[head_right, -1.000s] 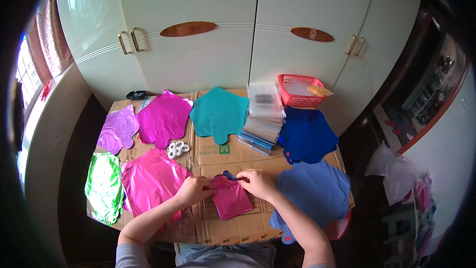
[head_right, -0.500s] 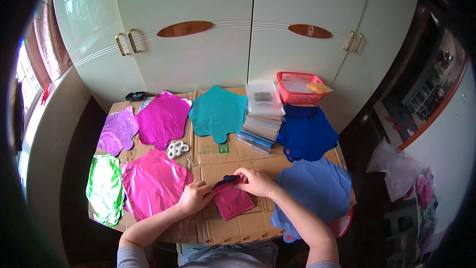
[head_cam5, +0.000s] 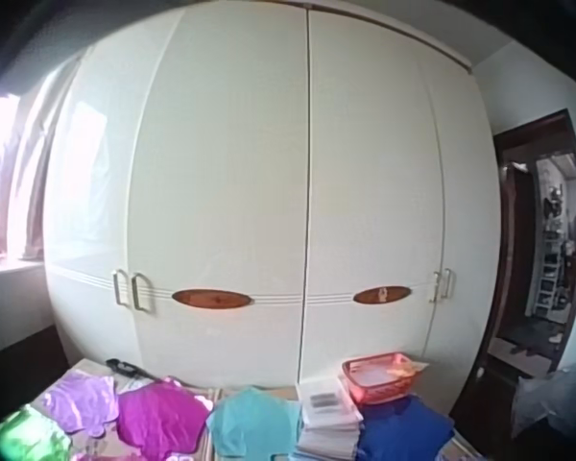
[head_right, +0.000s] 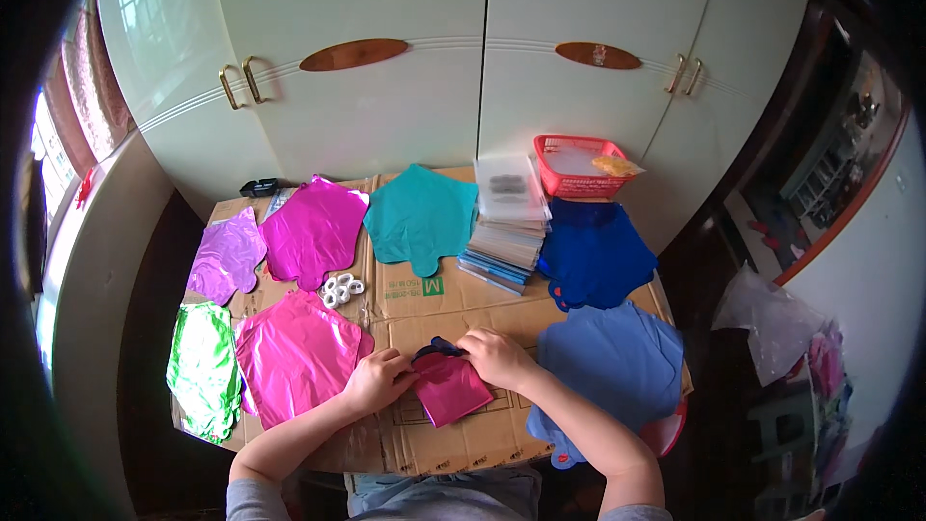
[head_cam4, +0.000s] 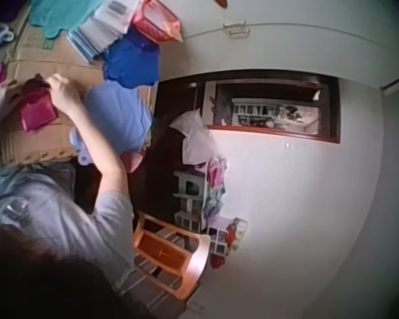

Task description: Folding colorful fabric cutouts and placing them into plastic sleeves with cardboard header labels.

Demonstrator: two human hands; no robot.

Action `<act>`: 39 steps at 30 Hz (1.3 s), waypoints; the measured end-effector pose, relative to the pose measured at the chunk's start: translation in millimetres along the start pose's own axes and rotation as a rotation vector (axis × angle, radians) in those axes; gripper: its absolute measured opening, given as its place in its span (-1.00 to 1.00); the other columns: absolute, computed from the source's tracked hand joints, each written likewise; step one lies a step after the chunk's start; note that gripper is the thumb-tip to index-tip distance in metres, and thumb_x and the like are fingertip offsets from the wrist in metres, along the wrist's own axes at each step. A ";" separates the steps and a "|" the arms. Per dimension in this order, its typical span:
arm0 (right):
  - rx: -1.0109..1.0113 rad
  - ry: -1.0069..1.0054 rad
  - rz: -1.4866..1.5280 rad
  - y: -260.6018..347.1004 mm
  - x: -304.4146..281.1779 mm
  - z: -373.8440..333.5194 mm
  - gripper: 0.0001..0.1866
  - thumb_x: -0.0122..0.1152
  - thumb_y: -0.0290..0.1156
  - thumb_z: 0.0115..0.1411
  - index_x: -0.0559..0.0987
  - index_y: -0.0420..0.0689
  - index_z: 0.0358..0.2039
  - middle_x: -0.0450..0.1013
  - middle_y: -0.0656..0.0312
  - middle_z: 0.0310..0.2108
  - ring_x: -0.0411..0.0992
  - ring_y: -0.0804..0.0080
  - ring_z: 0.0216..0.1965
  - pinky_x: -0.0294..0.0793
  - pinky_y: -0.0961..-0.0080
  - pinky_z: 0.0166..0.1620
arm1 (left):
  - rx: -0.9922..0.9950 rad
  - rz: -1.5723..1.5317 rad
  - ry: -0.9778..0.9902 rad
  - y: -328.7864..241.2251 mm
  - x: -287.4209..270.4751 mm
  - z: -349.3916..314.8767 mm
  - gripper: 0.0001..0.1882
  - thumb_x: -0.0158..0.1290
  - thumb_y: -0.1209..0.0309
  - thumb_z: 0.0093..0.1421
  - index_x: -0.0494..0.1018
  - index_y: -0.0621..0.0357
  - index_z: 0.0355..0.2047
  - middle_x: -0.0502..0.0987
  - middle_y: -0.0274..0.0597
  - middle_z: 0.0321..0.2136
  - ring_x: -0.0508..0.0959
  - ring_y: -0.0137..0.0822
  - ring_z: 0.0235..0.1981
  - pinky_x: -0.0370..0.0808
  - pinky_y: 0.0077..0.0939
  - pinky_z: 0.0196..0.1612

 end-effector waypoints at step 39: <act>-0.225 -0.162 -0.603 53.3 20.5 -31.6 -0.75 0.06 -0.47 0.07 0.58 -0.25 -0.24 0.53 0.06 -0.19 0.50 0.25 -0.11 0.45 0.36 0.03 | 0.122 0.304 -0.114 -19.7 3.2 -22.3 -0.72 0.10 0.41 -0.06 0.51 0.12 -0.27 0.47 -0.29 -0.36 0.47 -0.30 -0.33 0.42 -0.38 -0.28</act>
Point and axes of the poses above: each hand's wrist, its own z-axis towards the middle knuckle, its own x-axis out of the palm, y = z × x, the point moved 1 cm from there along z, towards the middle knuckle
